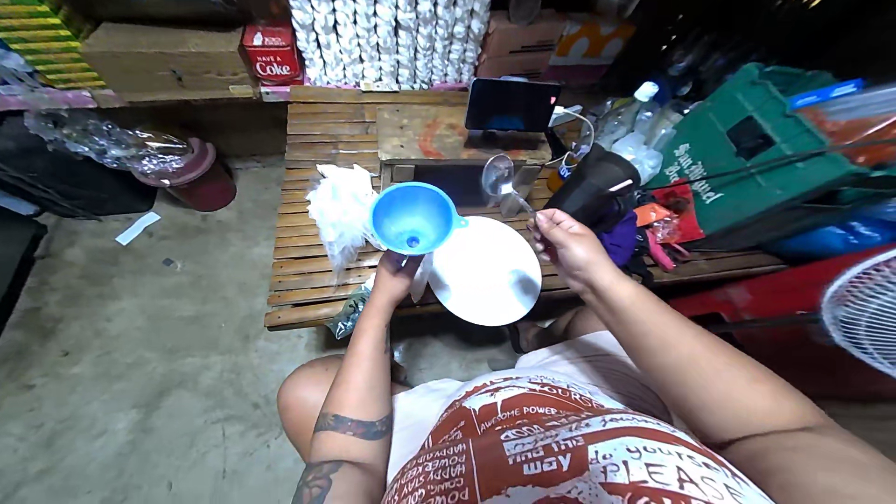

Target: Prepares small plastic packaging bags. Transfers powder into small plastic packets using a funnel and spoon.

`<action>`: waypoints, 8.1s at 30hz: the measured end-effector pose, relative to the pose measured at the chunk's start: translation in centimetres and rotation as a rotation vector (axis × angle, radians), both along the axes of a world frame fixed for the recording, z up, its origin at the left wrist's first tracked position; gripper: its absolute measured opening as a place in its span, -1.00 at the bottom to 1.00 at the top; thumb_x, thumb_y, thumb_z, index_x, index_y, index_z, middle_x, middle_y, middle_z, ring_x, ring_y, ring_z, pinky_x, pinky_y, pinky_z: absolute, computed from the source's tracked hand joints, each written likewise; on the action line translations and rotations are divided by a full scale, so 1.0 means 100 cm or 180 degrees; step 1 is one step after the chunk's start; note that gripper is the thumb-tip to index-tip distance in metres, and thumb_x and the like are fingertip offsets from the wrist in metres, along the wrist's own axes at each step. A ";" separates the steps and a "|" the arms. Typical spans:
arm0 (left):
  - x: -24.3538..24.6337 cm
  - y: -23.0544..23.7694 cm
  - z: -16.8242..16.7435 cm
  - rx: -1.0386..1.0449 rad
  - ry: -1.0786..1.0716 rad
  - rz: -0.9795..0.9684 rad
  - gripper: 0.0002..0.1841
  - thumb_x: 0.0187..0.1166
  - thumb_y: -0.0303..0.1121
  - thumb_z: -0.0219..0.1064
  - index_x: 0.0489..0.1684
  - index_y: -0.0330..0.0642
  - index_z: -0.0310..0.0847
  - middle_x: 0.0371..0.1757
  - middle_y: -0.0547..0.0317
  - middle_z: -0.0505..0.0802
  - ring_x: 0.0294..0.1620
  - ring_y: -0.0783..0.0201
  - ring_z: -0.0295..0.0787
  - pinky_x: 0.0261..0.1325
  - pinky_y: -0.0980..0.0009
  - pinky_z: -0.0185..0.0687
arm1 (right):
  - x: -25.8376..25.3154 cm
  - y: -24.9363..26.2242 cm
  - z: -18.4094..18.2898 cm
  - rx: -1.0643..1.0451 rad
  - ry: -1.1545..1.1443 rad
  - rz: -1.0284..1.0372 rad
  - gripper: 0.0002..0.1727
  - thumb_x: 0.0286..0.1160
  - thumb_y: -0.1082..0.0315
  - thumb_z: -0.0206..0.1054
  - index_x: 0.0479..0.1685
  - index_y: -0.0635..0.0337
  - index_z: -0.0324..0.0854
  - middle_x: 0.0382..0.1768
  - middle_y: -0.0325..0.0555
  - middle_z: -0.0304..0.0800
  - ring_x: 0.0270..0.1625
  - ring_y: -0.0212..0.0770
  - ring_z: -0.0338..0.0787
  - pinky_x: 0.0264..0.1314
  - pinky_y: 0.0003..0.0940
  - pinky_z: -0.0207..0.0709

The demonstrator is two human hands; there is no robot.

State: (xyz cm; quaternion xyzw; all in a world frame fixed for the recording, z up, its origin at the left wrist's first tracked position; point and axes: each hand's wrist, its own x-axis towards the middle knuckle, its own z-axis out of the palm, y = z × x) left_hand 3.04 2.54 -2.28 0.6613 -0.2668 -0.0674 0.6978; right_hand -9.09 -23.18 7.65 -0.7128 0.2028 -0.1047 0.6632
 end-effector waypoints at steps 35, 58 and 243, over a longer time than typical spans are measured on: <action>0.007 -0.006 -0.002 0.0125 0.0096 0.0098 -0.65 0.68 -0.44 0.27 0.33 -0.47 0.49 0.16 0.04 0.83 0.20 0.52 0.75 0.41 0.46 0.62 | -0.021 -0.055 -0.089 -0.1269 0.1764 0.0714 -0.69 0.80 0.25 0.20 0.16 0.32 0.68 0.01 0.15 0.73 0.02 -0.07 0.65 0.15 0.01 0.48; 0.001 -0.012 0.003 0.0500 -0.0180 -0.0596 -0.54 0.66 -0.41 0.27 0.44 -0.57 0.44 0.23 -0.17 0.81 0.28 0.32 0.78 0.46 0.35 0.63 | 0.009 -0.007 0.052 -0.2022 -0.0023 0.0525 -0.78 0.69 0.30 0.31 0.05 0.22 0.77 0.04 -0.02 0.77 0.06 -0.21 0.74 0.19 -0.16 0.62; 0.008 -0.011 -0.006 0.0101 -0.0093 -0.0307 -0.60 0.64 -0.49 0.29 0.39 -0.49 0.42 0.20 0.01 0.82 0.24 0.43 0.77 0.44 0.37 0.64 | -0.036 -0.044 -0.046 -0.3558 0.1842 0.1341 -0.74 0.72 0.25 0.26 0.07 0.12 0.84 0.07 0.22 0.85 0.21 0.33 0.79 0.23 0.46 0.53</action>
